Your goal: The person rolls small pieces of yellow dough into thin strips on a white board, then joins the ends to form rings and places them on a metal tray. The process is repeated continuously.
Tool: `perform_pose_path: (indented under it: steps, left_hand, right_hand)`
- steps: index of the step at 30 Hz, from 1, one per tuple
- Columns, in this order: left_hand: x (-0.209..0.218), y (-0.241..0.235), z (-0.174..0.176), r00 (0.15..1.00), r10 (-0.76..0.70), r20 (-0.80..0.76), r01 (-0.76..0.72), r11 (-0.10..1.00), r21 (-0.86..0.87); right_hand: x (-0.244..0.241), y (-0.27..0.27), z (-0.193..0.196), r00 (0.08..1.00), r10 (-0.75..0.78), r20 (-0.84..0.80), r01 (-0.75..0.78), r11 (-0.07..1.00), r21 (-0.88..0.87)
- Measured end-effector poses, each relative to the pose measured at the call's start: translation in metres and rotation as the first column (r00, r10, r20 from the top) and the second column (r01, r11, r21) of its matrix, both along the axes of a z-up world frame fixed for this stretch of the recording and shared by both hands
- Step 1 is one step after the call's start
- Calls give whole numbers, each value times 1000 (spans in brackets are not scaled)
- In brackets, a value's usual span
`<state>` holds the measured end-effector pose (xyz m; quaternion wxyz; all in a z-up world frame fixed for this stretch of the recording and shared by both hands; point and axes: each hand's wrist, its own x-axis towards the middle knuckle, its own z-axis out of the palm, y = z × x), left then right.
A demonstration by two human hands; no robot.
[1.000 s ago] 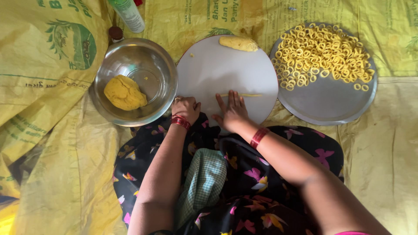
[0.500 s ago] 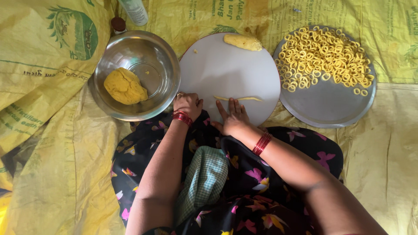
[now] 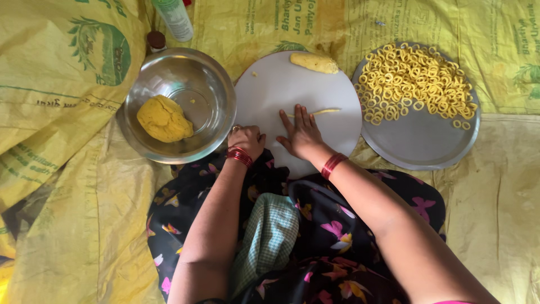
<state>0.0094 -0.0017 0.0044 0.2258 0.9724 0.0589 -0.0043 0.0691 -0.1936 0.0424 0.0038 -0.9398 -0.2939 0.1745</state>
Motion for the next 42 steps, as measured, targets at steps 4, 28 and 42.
perform_pose_path:
  steps: [4,28,42]
  left_hand:
    - [1,1,1,1000,2,-26,-2,1000,-16]
    - [2,5,12,997,-44,-59,41,998,-55]
    - [3,7,31,974,-17,-224,34,997,71]
  right_hand:
    - [-27,-6,1,995,31,-93,-40,995,-95]
    - [-25,19,-10,995,7,-100,-14,997,-72]
    - [-40,14,-16,997,48,-66,-50,998,-30]
